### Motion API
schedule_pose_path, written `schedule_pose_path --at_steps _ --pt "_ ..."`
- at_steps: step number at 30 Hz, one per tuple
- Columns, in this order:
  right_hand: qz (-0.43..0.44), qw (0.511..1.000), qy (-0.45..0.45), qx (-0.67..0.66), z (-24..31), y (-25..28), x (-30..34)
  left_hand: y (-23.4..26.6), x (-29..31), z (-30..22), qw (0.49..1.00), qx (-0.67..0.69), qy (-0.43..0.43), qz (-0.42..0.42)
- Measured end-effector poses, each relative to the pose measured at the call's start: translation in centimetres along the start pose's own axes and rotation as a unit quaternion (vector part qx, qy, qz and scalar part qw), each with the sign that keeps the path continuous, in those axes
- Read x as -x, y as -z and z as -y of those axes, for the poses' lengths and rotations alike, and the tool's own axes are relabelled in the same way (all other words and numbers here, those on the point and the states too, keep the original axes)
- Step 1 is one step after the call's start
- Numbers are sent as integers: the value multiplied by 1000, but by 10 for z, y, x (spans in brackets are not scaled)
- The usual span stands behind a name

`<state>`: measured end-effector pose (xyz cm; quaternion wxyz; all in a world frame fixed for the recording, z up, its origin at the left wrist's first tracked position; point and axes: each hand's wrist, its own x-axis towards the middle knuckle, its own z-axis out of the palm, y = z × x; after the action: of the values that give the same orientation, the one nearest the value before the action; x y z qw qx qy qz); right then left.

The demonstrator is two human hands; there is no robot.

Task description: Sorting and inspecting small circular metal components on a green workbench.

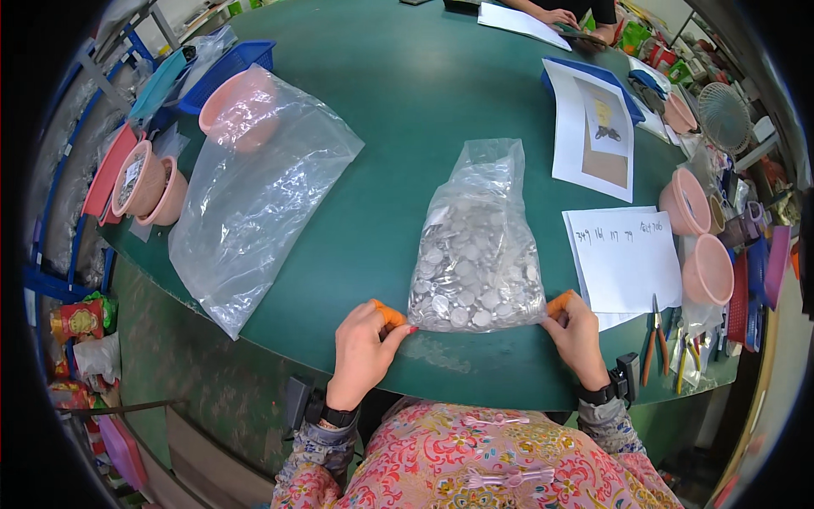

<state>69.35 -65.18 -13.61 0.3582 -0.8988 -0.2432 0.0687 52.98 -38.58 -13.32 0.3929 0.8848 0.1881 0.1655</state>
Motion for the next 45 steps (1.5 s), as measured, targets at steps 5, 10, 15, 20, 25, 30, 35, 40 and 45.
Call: schedule_pose_path --at_steps 5,10,15,20,25,30,35,40,45 --pt "0 1000 3 8 -1 0 0 -3 1 5 1000 -1 -5 -2" --pt "5 1000 -8 2 -3 1 1 -2 2 3 1000 -5 -10 1" --pt "9 1000 -10 -8 -3 0 0 -2 3 2 1000 1 -3 -1" --pt "15 999 -17 -27 -9 2 -4 -4 2 2 1000 3 -19 -7" --pt "110 925 -130 -340 4 26 -26 0 -4 -6 945 266 187 48" --pt "84 876 -138 -454 38 59 -59 18 -29 -31 780 595 190 38" --pt "34 818 -66 -570 55 80 -64 32 -21 -68 783 609 114 62" --pt "3 777 -42 -627 51 85 -53 20 -6 -83 801 558 39 212" --pt "-85 817 -75 -565 14 69 -27 -34 -27 -80 783 407 -177 436"
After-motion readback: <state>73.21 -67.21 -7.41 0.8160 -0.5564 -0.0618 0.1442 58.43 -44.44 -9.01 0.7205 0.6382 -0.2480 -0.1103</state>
